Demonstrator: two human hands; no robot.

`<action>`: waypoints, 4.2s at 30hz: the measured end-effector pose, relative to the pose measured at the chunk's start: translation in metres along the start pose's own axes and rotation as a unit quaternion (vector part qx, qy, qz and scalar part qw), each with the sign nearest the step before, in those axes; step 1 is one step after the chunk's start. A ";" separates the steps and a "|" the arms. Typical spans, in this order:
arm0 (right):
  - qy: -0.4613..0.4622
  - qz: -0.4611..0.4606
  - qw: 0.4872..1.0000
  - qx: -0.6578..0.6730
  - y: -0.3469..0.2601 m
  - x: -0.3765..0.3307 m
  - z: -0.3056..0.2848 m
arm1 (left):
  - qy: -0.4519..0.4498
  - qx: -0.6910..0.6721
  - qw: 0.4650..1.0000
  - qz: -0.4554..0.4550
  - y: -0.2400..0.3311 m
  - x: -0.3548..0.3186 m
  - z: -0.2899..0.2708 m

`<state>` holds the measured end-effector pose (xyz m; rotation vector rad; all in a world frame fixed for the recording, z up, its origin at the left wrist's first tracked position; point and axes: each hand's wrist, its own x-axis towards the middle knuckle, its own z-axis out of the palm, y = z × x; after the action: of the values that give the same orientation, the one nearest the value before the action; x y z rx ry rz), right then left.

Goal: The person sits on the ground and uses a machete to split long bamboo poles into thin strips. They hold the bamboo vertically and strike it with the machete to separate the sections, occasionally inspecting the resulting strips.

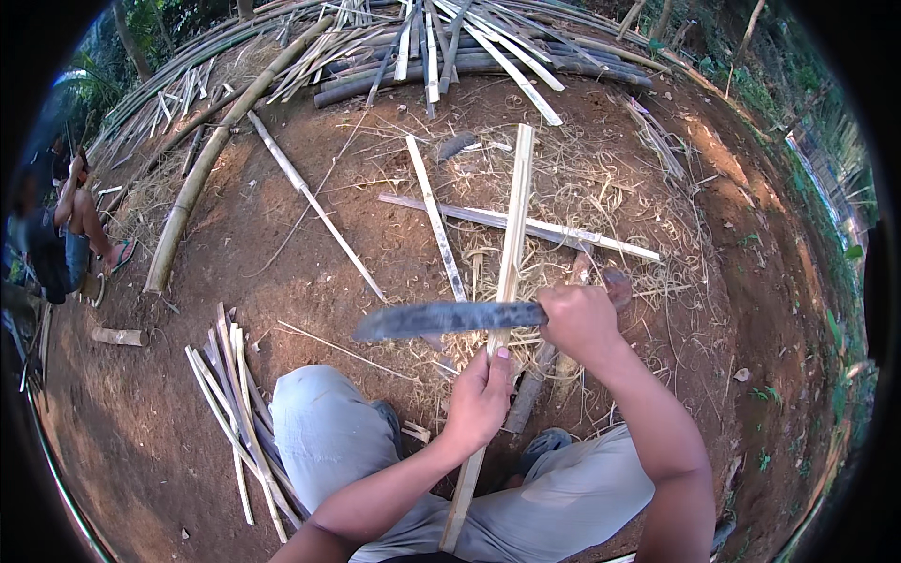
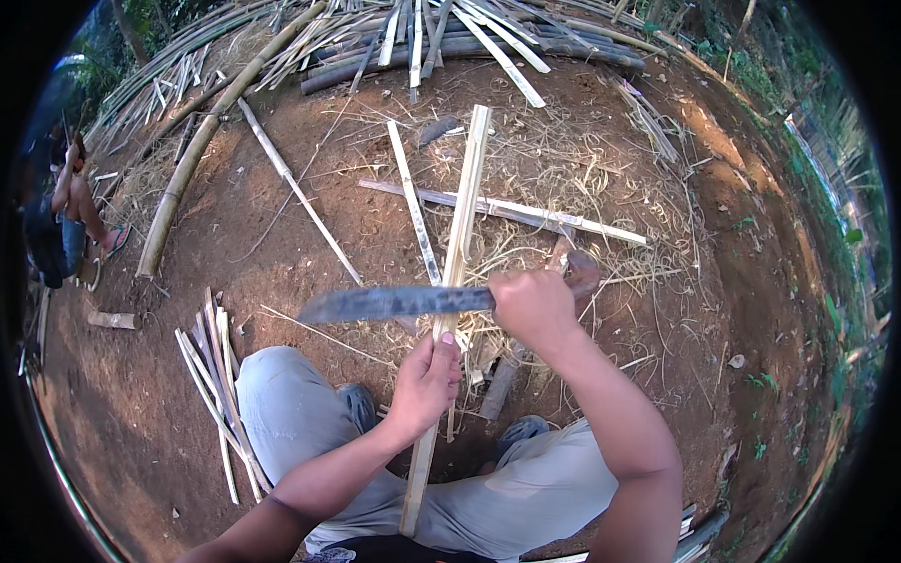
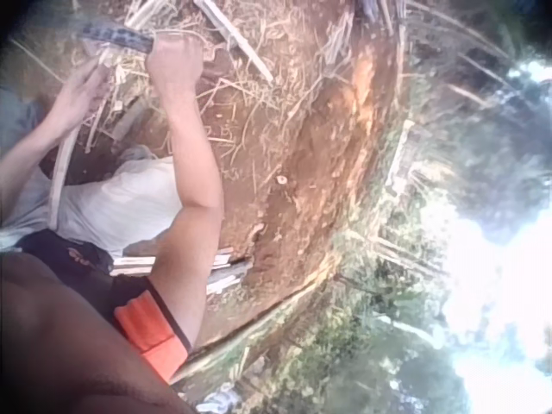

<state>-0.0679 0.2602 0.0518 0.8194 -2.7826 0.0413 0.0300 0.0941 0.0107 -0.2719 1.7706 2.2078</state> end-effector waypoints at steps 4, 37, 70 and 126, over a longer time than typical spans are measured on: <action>-0.079 0.247 0.964 0.066 0.037 0.031 -0.013 | -0.003 0.077 0.996 0.035 -0.015 -0.009 0.009; 0.080 0.371 0.924 0.052 0.134 0.049 0.011 | -0.091 0.013 0.995 0.031 -0.021 -0.025 0.027; 0.140 -0.010 0.990 0.029 -0.021 0.013 -0.019 | 0.012 0.028 0.996 0.081 0.023 -0.004 0.002; 0.024 0.378 0.923 0.071 0.097 0.095 -0.045 | -0.118 -0.091 0.986 -0.068 0.024 -0.003 0.018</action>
<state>-0.1874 0.2953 0.1219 -0.2735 -2.8846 0.3922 0.0256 0.1071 0.0374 -0.1564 1.3897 2.2030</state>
